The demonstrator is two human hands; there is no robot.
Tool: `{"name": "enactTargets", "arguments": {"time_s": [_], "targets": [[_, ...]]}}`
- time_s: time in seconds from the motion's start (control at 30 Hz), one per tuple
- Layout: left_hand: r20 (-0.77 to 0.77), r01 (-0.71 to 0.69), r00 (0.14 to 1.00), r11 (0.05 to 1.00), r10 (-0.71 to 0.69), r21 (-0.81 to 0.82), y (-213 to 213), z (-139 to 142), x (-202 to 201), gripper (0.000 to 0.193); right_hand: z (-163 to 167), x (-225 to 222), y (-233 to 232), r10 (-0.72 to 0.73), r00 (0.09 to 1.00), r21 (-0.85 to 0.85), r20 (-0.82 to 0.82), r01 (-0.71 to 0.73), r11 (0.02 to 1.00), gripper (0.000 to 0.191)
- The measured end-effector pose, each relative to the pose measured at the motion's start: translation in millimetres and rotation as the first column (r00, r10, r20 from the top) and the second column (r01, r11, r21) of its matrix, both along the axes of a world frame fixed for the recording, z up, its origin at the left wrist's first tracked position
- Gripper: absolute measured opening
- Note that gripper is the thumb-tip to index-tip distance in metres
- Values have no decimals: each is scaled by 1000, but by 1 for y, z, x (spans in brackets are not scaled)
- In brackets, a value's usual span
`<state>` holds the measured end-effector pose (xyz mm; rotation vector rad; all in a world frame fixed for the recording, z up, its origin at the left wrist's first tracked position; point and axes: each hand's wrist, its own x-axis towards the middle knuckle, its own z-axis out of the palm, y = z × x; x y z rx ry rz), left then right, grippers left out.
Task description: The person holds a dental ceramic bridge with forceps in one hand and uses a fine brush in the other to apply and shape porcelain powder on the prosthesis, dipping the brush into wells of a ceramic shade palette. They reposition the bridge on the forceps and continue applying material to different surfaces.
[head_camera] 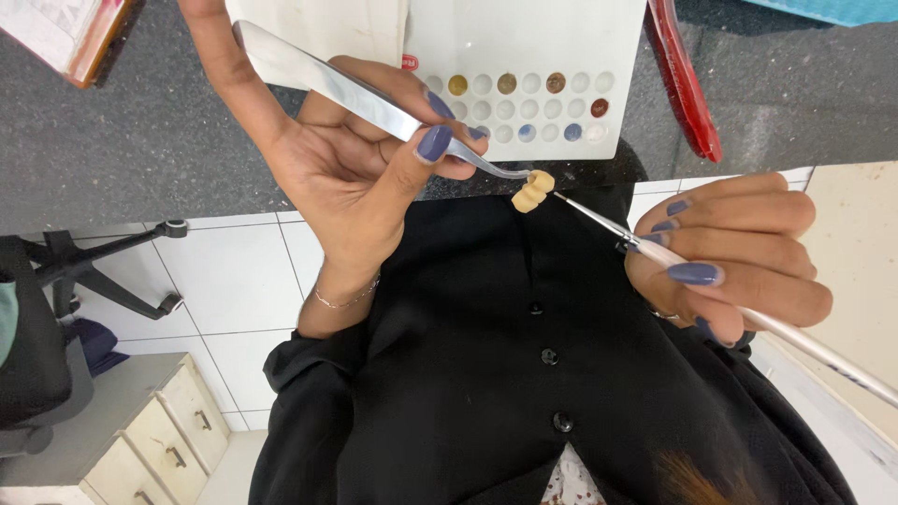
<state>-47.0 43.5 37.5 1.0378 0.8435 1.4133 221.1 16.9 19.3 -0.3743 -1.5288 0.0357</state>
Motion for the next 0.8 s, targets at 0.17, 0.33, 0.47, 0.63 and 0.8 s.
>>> {"name": "enactTargets", "arguments": {"time_s": [0.17, 0.33, 0.47, 0.63, 0.8], "targets": [[12, -5, 1000, 999, 5, -43, -2, 2, 0, 118, 2, -2, 6, 41, 997, -25, 70, -40, 999, 33], [4, 5, 1000, 999, -5, -33, -1, 2, -1, 118, 8, -4, 6, -2, 1000, -20, 14, 2, 1000, 33], [30, 12, 999, 1000, -11, -25, -1, 1, 1, 118, 9, -5, 7, 56, 991, -7, 121, -56, 998, 33], [61, 43, 997, 998, -41, -36, -2, 1, -1, 118, 7, -4, 6, 16, 999, -30, 35, -15, 999, 32], [43, 34, 999, 998, -32, -59, -2, 2, 0, 118, 7, -4, 4, 26, 999, -8, 48, -26, 1000, 33]]}}
